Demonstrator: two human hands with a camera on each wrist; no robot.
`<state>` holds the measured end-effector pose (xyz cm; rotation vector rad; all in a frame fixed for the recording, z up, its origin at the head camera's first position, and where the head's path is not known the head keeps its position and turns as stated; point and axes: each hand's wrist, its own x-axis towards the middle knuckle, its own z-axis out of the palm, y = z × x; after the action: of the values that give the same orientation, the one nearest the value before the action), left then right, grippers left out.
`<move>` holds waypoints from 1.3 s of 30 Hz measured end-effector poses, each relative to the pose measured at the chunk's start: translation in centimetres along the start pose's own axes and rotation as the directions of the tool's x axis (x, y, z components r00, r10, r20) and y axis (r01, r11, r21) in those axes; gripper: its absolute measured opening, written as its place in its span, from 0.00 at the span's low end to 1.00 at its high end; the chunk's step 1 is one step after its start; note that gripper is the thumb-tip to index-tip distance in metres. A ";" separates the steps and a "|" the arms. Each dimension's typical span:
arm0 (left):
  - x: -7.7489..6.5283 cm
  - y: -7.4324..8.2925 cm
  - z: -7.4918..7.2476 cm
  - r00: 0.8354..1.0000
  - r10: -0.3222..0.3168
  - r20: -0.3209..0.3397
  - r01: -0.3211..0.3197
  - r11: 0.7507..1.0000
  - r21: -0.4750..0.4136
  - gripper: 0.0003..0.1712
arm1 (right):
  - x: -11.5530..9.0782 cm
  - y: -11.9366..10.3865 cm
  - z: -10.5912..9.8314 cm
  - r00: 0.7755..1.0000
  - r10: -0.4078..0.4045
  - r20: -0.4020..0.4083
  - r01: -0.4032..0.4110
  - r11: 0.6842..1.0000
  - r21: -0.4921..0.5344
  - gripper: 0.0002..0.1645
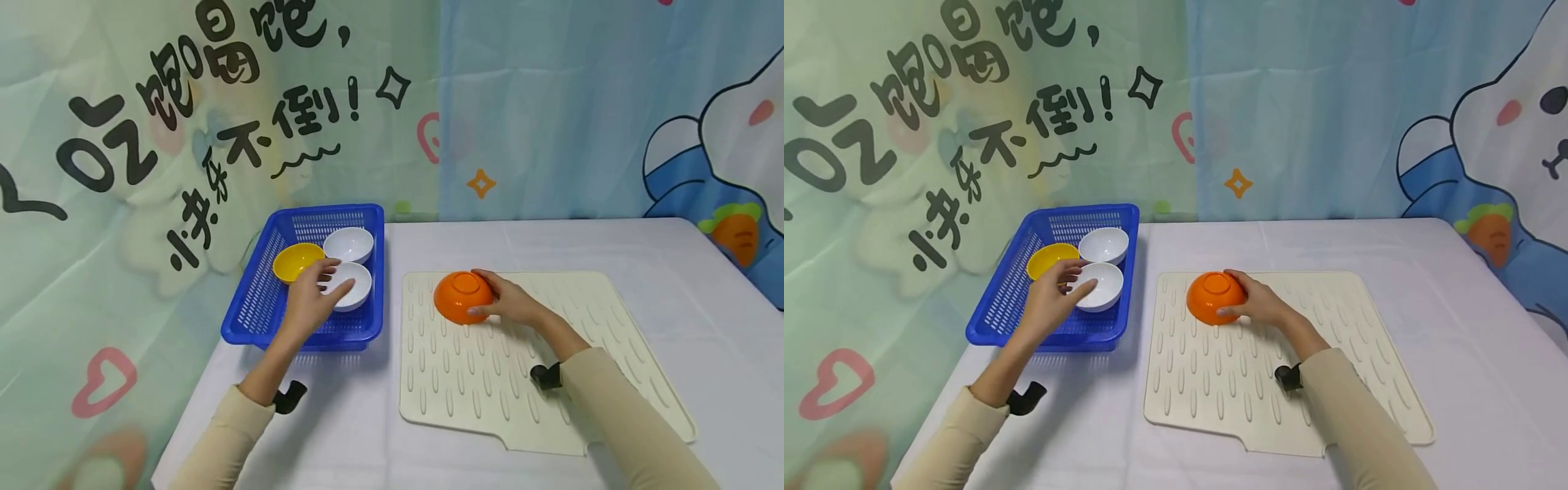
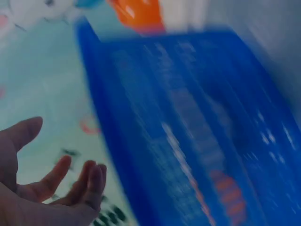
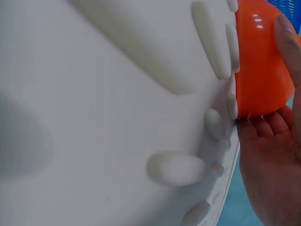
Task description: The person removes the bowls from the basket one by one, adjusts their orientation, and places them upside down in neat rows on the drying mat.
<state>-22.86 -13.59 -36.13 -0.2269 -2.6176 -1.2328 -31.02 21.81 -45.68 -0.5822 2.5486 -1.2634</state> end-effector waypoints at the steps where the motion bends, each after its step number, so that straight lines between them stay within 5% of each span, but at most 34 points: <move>1: 0.5 -0.8 -0.6 0.999 -0.047 0.000 0.047 0.999 0.011 0.26 | 0.0 0.0 0.0 1.000 -0.001 -0.001 0.001 1.000 0.005 0.54; 4: 1.6 -2.9 -1.6 0.981 -0.189 0.050 0.186 0.980 0.065 0.28 | 0.0 0.1 -0.1 1.000 -0.003 -0.004 0.003 1.000 0.014 0.54; 8: 2.7 -4.8 -1.8 0.937 -0.321 0.138 0.310 0.946 0.092 0.30 | -0.1 0.3 -0.1 1.000 0.014 -0.007 -0.014 1.000 0.020 0.54; 14: 3.8 -6.3 -1.2 0.875 -0.393 0.282 0.405 0.914 0.018 0.31 | -0.1 0.3 0.1 1.000 0.022 -0.015 -0.022 1.000 -0.011 0.56; 20: 4.3 -7.2 -0.6 0.787 -0.432 0.442 0.520 0.849 -0.096 0.29 | -0.1 0.2 0.0 1.000 0.016 -0.010 -0.016 1.000 0.003 0.55; 23: 4.5 -7.4 -0.3 0.758 -0.449 0.473 0.554 0.826 -0.105 0.29 | -0.3 0.1 0.0 1.000 0.012 -0.011 -0.012 1.000 0.023 0.54; 30: 4.7 -7.3 0.2 0.726 -0.473 0.499 0.576 0.815 -0.066 0.29 | -1.5 -2.9 -0.1 1.000 0.003 -0.005 -0.003 0.999 0.045 0.49; 39: 4.7 -7.5 0.2 0.700 -0.516 0.494 0.633 0.768 -0.095 0.35 | -0.3 0.4 0.1 1.000 0.004 -0.012 -0.004 0.998 0.056 0.54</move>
<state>-29.17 -18.01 -40.51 0.3729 -3.0312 -1.9410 -30.79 22.06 -46.03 -0.5593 2.5138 -1.3360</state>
